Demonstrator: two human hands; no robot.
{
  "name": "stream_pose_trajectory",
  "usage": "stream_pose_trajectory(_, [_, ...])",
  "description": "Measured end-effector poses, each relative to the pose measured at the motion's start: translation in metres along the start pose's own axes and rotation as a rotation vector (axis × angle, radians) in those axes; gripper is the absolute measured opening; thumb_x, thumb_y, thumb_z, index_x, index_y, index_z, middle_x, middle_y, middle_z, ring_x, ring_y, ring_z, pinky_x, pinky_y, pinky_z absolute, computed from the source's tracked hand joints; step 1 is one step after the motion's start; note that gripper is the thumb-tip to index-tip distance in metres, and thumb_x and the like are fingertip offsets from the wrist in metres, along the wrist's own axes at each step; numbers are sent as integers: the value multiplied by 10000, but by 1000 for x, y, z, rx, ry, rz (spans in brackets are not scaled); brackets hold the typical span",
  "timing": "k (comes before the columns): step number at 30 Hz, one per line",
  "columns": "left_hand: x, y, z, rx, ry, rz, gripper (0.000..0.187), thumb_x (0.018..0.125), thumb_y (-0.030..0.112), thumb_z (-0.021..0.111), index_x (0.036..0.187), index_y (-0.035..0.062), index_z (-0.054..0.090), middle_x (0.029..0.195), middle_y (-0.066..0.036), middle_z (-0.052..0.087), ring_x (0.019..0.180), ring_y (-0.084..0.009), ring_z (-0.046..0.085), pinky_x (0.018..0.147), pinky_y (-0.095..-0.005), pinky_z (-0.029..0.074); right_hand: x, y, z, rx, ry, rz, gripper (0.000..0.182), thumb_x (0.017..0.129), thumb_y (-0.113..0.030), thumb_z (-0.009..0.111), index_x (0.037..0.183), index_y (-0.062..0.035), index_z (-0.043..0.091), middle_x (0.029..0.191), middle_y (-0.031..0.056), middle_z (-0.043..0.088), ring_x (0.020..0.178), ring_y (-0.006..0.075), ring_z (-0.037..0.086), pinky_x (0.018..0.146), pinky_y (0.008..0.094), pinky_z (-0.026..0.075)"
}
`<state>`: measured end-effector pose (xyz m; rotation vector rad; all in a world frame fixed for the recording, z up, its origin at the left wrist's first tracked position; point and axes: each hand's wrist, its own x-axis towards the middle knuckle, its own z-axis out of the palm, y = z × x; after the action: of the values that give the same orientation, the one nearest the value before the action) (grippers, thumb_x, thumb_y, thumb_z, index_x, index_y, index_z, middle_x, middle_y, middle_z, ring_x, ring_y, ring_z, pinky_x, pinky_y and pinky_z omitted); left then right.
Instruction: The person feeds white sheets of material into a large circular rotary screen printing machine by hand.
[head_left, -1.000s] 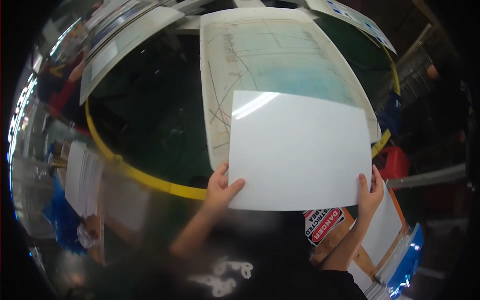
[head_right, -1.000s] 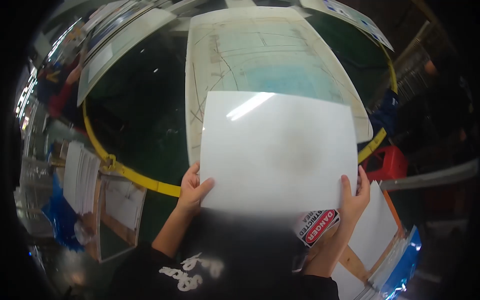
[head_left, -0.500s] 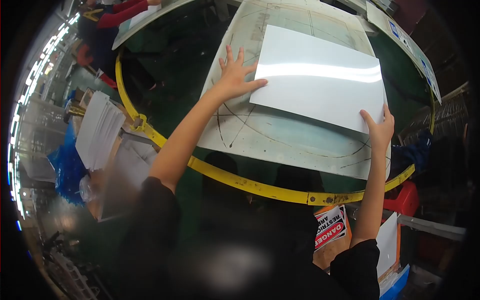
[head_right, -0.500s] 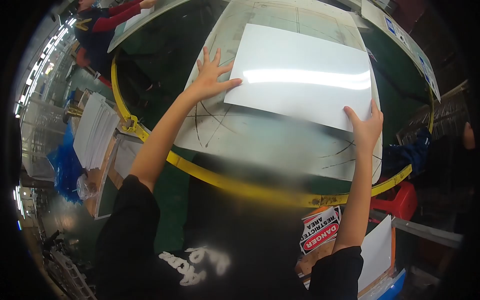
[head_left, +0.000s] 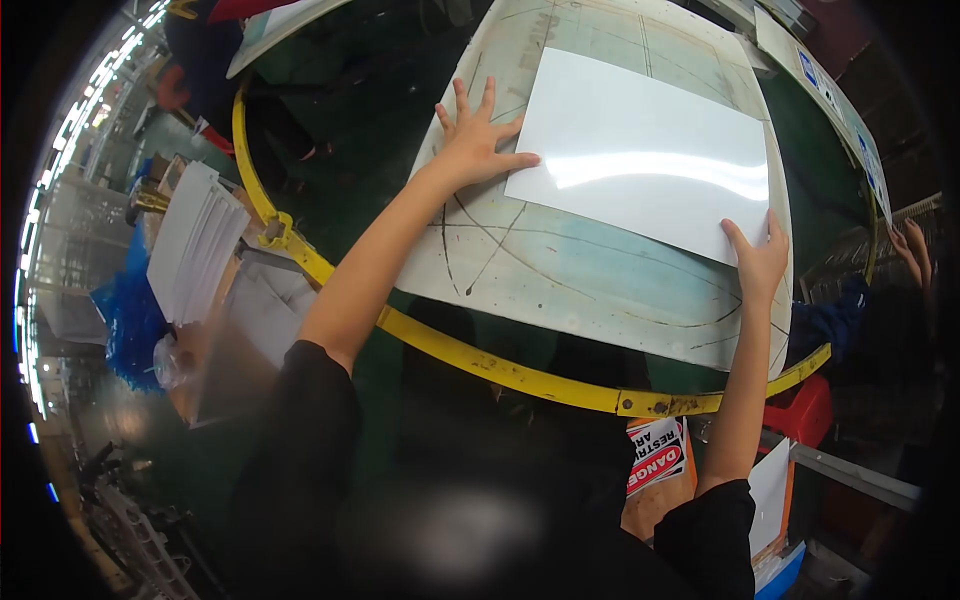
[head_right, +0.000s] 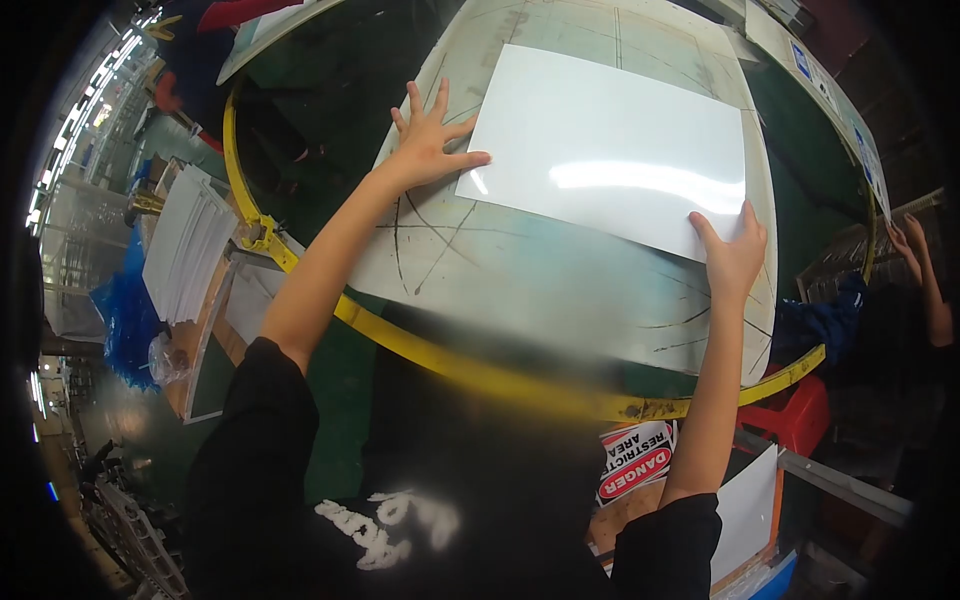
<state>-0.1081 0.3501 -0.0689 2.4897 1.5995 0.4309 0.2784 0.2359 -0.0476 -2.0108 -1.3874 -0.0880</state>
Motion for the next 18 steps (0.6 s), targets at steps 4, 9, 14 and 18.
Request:
stream_pose_trajectory(4, [-1,1,-2,24,-3,-3,727,675,696,576,1272,283,528,1489,-235,2,1282,-479,-284,938,-694,-131,1,-3,-1,8,-5,-8,813,632,-380,786,1237,64,474,1135,210,502,1066,335,507,926,383,398])
stream_pose_trajectory(9, [-5,5,1,75,-11,-68,723,675,679,590,1277,284,522,1492,-227,-5,1283,-485,-276,918,-718,-126,5,7,7,2,-15,-71,814,620,-378,795,1222,71,482,1101,212,507,1037,343,512,911,379,404])
stream_pose_trajectory(14, [-13,19,-3,43,100,-156,709,632,629,669,1237,276,563,1495,-214,46,1310,-455,-246,910,-733,-103,4,7,13,-64,-37,-36,823,594,-379,807,1201,81,496,1080,217,512,996,338,535,882,378,425])
stream_pose_trajectory(18, [-14,27,-13,70,61,-155,625,640,592,680,1175,278,612,1495,-193,86,1323,-444,-218,906,-743,-102,4,4,12,-70,-64,-9,818,591,-384,807,1189,86,505,1080,217,513,987,340,539,878,377,429])
